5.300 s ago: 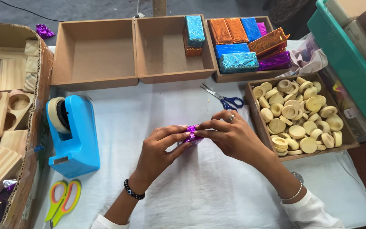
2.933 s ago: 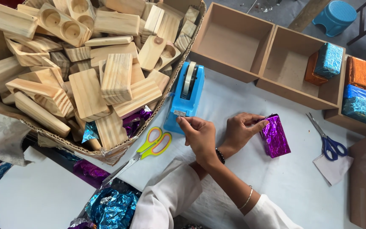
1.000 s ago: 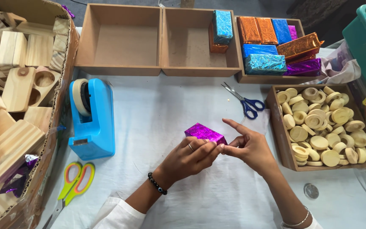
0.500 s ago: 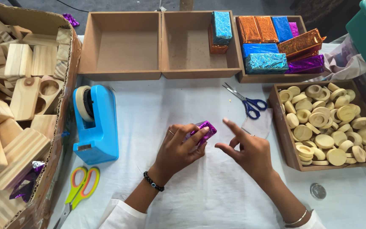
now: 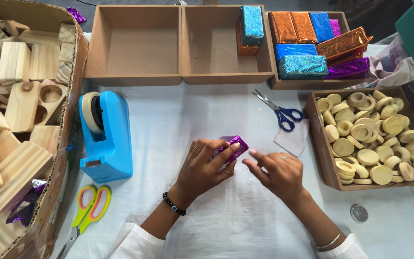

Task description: The person wraps rectangular items in purple foil, secures them with tape from a dispenser, and wipes small wooden blocks and circular components using a white cloth.

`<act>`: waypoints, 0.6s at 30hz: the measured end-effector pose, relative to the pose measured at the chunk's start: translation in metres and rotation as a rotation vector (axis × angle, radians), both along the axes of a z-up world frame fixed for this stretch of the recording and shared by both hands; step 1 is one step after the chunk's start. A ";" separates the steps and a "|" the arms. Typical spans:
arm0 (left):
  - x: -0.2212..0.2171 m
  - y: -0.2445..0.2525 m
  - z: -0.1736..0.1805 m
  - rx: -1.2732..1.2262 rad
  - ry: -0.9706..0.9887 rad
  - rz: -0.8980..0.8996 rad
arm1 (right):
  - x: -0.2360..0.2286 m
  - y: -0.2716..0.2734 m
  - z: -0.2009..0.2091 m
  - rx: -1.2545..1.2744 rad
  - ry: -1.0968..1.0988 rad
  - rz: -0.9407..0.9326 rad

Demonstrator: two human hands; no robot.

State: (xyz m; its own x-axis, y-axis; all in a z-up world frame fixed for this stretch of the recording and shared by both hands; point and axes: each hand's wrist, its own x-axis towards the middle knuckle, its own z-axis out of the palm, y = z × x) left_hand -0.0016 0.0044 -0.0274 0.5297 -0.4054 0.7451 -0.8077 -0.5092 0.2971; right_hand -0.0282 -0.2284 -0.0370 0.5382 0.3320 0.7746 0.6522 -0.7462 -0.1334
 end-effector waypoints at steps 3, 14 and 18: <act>0.000 0.001 0.000 0.009 0.012 0.014 | 0.000 0.010 0.017 -0.096 0.082 -0.031; -0.001 0.000 0.002 0.016 0.013 0.008 | -0.001 0.002 -0.017 0.002 0.268 -0.041; -0.001 0.000 0.001 0.010 0.012 0.016 | 0.000 0.011 0.009 -0.098 0.208 0.010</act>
State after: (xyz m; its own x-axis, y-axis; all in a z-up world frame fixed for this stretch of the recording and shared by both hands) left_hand -0.0027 0.0047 -0.0268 0.5447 -0.4046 0.7345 -0.7960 -0.5251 0.3011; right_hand -0.0287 -0.2171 -0.0281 0.6792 0.4064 0.6112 0.6259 -0.7556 -0.1930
